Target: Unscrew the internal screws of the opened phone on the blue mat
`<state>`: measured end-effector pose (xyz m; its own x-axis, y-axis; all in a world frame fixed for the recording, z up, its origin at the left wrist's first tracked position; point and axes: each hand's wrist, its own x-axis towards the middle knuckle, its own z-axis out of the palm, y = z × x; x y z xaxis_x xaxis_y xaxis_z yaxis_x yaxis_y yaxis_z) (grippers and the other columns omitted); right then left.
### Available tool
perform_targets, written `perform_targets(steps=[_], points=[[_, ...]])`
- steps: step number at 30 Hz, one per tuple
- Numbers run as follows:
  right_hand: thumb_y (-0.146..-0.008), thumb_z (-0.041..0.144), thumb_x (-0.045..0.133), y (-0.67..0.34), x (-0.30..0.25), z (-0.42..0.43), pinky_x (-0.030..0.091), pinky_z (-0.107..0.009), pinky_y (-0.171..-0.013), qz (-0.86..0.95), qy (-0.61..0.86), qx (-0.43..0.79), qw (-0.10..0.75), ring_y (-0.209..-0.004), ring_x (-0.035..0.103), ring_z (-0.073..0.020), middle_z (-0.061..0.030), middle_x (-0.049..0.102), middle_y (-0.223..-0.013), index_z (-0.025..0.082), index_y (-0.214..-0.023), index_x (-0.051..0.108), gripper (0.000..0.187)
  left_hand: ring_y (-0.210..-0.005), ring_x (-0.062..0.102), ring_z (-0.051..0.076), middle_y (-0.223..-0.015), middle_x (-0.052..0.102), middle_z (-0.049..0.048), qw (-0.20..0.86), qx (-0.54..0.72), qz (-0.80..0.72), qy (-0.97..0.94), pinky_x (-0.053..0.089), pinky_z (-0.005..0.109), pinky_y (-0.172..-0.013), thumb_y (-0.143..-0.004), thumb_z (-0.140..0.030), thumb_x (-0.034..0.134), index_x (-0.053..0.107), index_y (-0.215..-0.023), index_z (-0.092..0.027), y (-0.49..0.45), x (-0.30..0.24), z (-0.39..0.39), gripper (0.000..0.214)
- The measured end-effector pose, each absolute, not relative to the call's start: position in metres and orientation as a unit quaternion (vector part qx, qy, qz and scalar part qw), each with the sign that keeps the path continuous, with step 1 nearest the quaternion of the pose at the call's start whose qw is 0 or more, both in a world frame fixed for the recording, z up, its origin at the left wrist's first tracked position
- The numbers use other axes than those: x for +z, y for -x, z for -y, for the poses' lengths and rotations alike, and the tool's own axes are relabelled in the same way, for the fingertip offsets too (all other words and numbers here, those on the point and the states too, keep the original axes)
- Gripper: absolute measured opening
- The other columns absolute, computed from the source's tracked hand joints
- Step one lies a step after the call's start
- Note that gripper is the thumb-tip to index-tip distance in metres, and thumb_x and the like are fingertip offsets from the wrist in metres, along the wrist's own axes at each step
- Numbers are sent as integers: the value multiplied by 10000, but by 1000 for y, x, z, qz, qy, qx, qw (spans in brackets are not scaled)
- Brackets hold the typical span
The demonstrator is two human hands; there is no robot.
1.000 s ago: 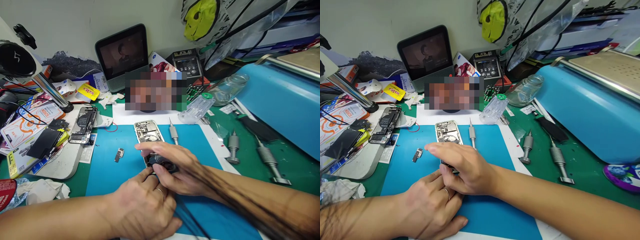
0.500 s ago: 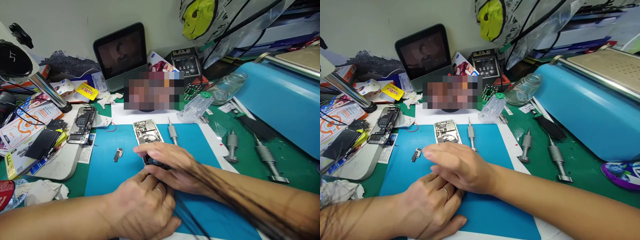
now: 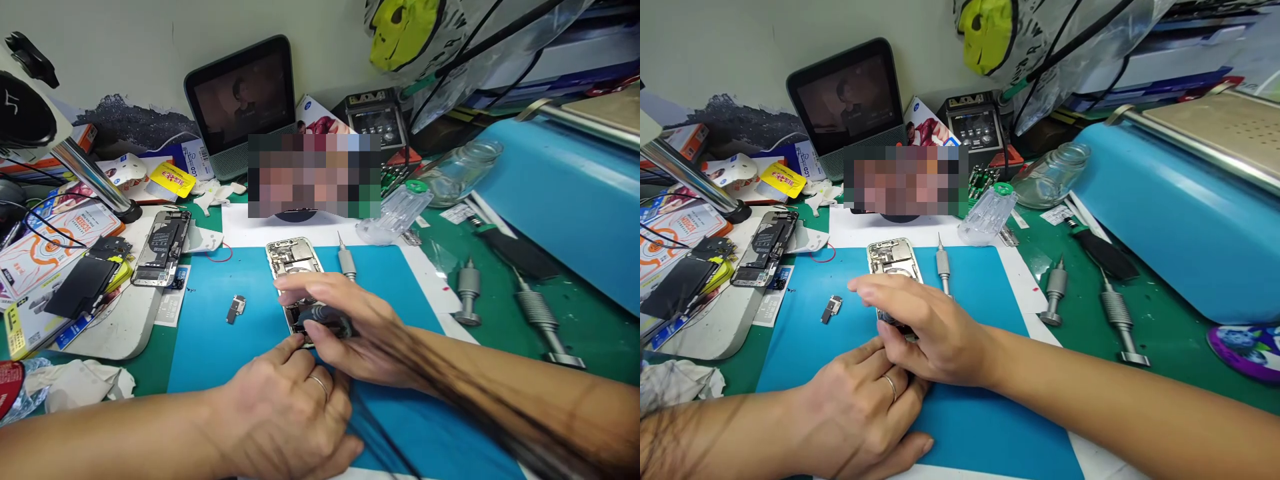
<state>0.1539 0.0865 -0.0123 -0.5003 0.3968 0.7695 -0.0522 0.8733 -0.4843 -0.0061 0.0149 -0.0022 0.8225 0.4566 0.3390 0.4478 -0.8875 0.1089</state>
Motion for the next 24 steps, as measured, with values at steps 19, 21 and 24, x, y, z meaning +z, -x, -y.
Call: perform_targets(steps=[19,21,24], points=[[-841,-29,557,-155,-19,-85,630,-315,-837,833,114,252,479,-1048,677,-160,-89,677,-1158,263,-1469,263,752,-644,565,208,-701,620,53,2,177,-237,-955,523,391,-815,-950,-357,420,659,-908,-96,5,0,-15,356],[-843,-41,545,-155,-21,-85,640,-286,-804,825,125,278,476,-994,700,-146,-79,688,-1132,270,-1463,270,747,-657,576,211,-709,630,55,4,172,-241,-955,526,407,-849,-948,-357,421,668,-936,-91,5,0,-14,363],[-853,-28,542,-156,-23,-83,651,-271,-769,802,138,318,486,-994,711,-156,-70,693,-1127,280,-1460,272,732,-656,582,210,-722,639,57,7,158,-243,-957,527,423,-878,-955,-347,404,672,-996,-78,4,1,-13,381]])
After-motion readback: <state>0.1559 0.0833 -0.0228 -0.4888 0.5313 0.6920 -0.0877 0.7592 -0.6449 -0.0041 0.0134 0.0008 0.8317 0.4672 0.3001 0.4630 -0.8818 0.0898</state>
